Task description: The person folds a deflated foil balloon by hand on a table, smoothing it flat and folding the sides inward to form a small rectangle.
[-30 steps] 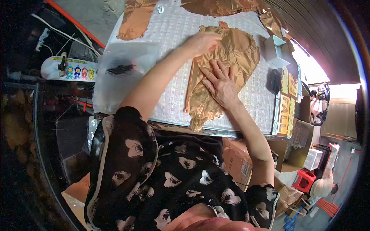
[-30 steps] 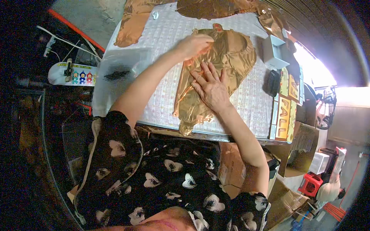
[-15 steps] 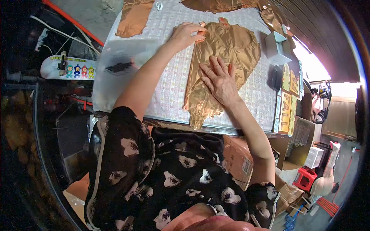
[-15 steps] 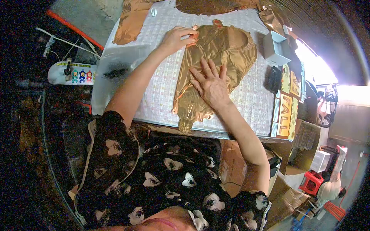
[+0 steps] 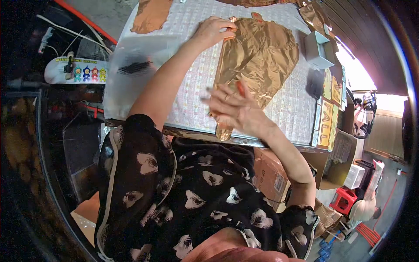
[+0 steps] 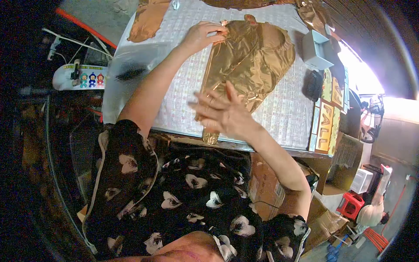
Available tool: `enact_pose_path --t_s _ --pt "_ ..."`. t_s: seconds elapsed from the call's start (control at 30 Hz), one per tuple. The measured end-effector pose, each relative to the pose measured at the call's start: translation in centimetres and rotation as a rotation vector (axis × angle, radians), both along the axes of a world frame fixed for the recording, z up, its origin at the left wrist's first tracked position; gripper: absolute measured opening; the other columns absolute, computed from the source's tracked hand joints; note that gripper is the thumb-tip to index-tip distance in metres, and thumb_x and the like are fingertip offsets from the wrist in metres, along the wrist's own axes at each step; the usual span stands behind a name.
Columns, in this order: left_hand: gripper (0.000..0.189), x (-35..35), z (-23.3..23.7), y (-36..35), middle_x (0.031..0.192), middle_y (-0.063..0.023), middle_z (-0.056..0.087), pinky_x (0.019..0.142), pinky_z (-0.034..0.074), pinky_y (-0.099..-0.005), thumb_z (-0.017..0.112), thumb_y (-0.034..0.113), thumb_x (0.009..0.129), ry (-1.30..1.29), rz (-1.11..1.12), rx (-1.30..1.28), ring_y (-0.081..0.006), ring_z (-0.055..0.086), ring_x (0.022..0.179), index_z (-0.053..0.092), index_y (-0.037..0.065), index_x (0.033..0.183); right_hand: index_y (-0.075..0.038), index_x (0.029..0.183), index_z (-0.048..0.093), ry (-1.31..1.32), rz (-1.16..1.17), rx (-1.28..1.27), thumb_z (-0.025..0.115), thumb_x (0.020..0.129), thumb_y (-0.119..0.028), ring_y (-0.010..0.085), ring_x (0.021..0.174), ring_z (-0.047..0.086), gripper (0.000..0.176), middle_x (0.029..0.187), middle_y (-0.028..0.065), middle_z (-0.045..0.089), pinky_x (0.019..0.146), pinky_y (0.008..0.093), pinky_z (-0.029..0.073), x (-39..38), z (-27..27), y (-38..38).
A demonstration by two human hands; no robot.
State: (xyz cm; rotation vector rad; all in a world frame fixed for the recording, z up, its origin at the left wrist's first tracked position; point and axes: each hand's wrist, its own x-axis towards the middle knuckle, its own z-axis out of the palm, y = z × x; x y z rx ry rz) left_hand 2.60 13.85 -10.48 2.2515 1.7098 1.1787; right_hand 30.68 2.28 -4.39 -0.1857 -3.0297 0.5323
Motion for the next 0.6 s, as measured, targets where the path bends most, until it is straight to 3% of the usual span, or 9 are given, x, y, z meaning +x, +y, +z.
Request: enact_pose_path --t_s 0.1,0.23,0.43,0.5,0.53,0.6 --pt "0.031 0.1 0.2 -0.1 0.118 -0.0043 0.074 0.103 0.047 -0.0380 0.075 0.033 0.089 0.002 0.006 -0.024 -0.0262 0.064 0.115 0.077 0.015 0.114 -0.026 0.152 0.050 0.071 -0.332 0.252 0.055 0.103 -0.040 0.0296 0.151 0.034 0.052 0.161 0.0033 0.043 0.123 0.0636 0.014 0.2 0.2 3.3" --pt "0.030 0.1 0.3 -0.2 0.119 -0.0043 0.074 0.103 0.047 -0.0382 0.075 0.032 0.089 0.025 0.007 -0.006 -0.0264 0.064 0.115 0.077 0.015 0.113 -0.023 0.151 0.051 0.031 -0.396 0.372 0.052 0.103 -0.044 0.0302 0.148 0.038 0.052 0.160 0.0050 0.044 0.120 0.0635 0.020 1.4 -2.0 5.4" --pt "0.026 0.6 2.0 0.6 0.121 -0.0077 0.073 0.101 0.050 -0.0401 0.071 0.024 0.092 0.054 0.023 -0.112 -0.0289 0.063 0.117 0.076 0.008 0.113 -0.023 0.151 0.051 0.096 -0.425 0.322 0.051 0.103 -0.047 0.0314 0.147 0.040 0.054 0.160 0.0053 0.044 0.121 0.0628 0.019 1.4 -3.0 5.2" --pt "0.029 2.3 4.6 -0.1 0.126 -0.0111 0.070 0.103 0.050 -0.0410 0.066 0.021 0.095 0.575 -0.187 0.042 -0.0320 0.062 0.121 0.073 0.005 0.117 -0.022 0.151 0.051 0.097 -0.421 0.321 0.052 0.103 -0.046 0.0312 0.147 0.040 0.053 0.160 0.0056 0.044 0.121 0.0626 0.019 1.4 -3.2 5.2" --pt "0.029 3.5 4.2 -0.1 0.126 -0.0111 0.070 0.103 0.050 -0.0410 0.066 0.021 0.095 0.575 -0.190 0.042 -0.0320 0.062 0.121 0.073 0.005 0.117 -0.022 0.151 0.051 0.097 -0.425 0.320 0.052 0.103 -0.046 0.0312 0.147 0.040 0.053 0.160 0.0056 0.044 0.121 0.0626 0.019 1.4 -3.2 5.2" --pt "0.032 5.9 1.1 0.4 0.132 -0.0133 0.067 0.106 0.049 -0.0422 0.061 0.023 0.099 0.099 -0.174 0.086 -0.0335 0.060 0.125 0.071 0.004 0.122 -0.021 0.150 0.052 0.105 -0.412 0.307 0.052 0.103 -0.045 0.0310 0.147 0.039 0.053 0.160 0.0059 0.044 0.121 0.0624 0.018 1.4 -3.0 5.2"
